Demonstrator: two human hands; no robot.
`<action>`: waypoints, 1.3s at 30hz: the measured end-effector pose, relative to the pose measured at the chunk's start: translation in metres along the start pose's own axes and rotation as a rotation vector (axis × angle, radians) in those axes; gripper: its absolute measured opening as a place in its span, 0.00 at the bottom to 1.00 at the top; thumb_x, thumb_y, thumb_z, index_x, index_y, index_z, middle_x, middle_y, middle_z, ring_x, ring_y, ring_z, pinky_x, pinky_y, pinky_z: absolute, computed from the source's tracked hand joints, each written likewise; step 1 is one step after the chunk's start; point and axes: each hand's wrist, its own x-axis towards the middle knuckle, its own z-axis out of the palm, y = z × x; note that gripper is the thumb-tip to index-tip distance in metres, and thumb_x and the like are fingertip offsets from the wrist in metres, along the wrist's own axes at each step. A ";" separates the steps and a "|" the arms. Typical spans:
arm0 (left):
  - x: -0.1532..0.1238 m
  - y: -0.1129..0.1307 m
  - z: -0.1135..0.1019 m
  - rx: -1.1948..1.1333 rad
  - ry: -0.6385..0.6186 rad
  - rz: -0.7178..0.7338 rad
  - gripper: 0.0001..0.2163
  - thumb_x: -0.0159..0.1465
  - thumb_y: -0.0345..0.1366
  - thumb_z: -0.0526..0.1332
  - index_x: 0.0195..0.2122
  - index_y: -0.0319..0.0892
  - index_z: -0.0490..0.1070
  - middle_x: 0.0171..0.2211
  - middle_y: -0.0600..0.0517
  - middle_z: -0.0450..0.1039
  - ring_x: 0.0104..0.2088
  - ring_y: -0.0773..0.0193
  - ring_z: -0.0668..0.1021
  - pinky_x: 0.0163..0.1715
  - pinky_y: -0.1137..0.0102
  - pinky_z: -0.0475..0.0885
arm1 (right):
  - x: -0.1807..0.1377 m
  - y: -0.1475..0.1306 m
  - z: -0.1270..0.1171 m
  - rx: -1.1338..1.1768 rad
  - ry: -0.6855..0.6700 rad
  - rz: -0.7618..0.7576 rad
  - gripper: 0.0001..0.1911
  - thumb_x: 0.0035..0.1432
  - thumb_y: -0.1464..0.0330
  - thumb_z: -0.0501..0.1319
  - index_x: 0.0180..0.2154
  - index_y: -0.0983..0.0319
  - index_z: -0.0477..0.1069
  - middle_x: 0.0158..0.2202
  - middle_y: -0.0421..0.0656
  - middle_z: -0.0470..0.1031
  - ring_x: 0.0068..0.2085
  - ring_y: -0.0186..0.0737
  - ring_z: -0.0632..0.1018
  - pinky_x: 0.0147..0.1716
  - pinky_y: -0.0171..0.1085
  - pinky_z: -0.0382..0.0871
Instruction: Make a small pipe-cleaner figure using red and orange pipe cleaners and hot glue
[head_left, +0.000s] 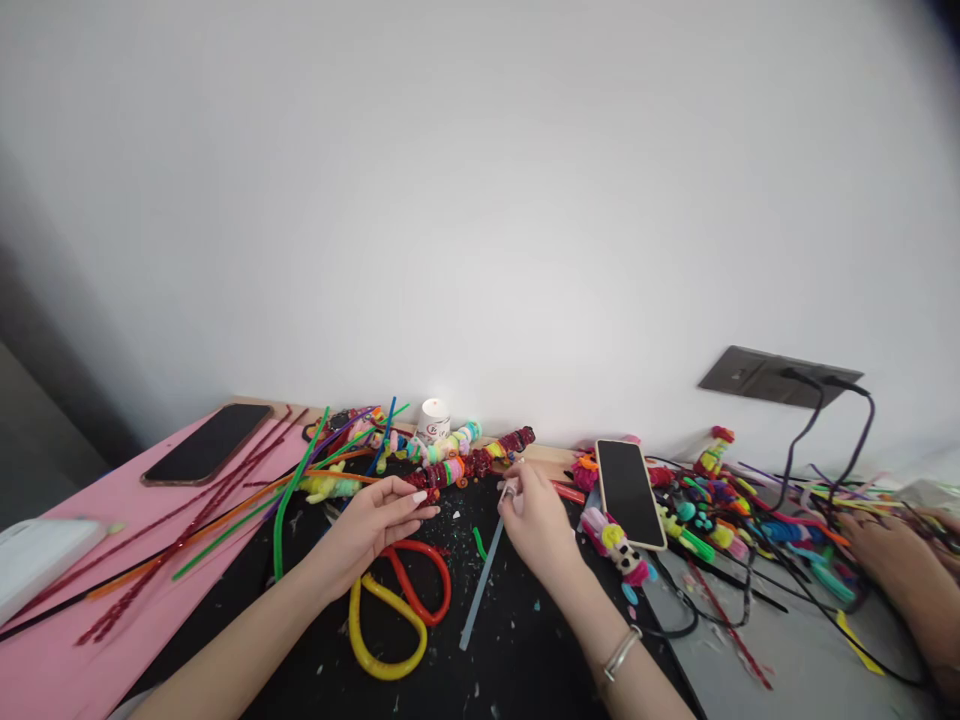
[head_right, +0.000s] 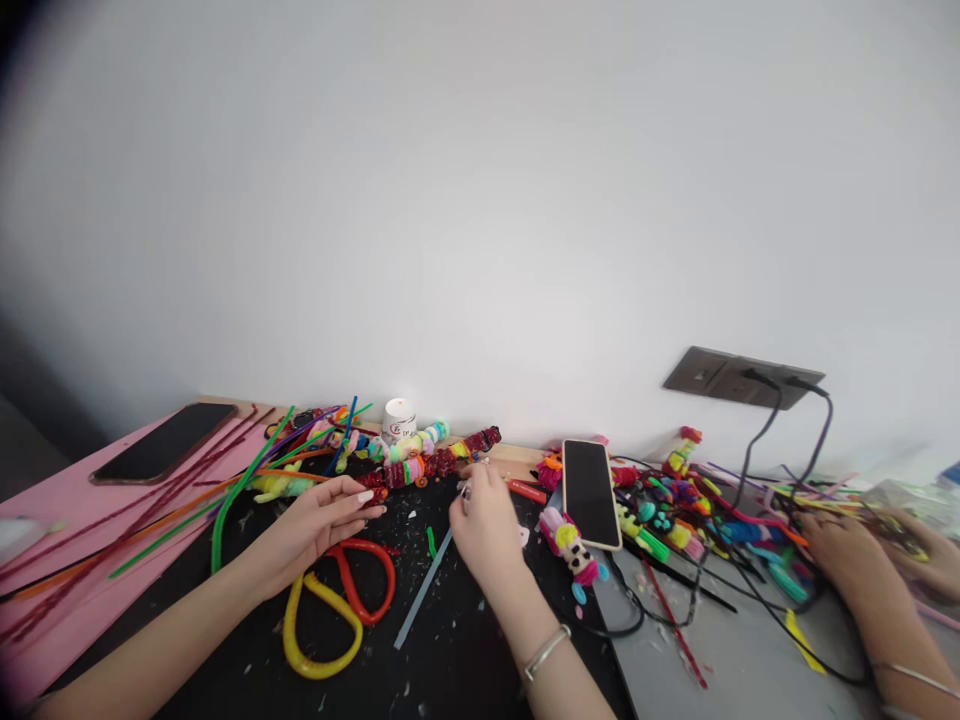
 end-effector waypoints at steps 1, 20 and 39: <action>-0.001 0.000 0.001 0.001 0.001 -0.009 0.11 0.53 0.37 0.71 0.29 0.42 0.69 0.31 0.53 0.78 0.40 0.62 0.82 0.35 0.78 0.75 | -0.003 0.008 -0.003 -0.035 0.024 0.030 0.14 0.51 0.75 0.57 0.42 0.65 0.67 0.43 0.51 0.70 0.46 0.49 0.71 0.45 0.41 0.64; 0.000 -0.008 0.013 0.132 0.004 0.042 0.15 0.50 0.41 0.71 0.34 0.42 0.70 0.31 0.54 0.76 0.35 0.60 0.82 0.33 0.71 0.75 | -0.023 0.044 0.011 0.213 0.112 0.109 0.18 0.53 0.70 0.57 0.47 0.63 0.66 0.45 0.49 0.75 0.45 0.49 0.75 0.44 0.40 0.66; 0.001 -0.011 0.011 -0.039 0.018 -0.032 0.11 0.52 0.37 0.71 0.34 0.41 0.74 0.28 0.54 0.76 0.32 0.66 0.79 0.36 0.74 0.74 | -0.037 0.031 0.015 0.808 -0.158 0.097 0.13 0.50 0.65 0.60 0.36 0.64 0.76 0.32 0.45 0.79 0.32 0.44 0.78 0.32 0.40 0.74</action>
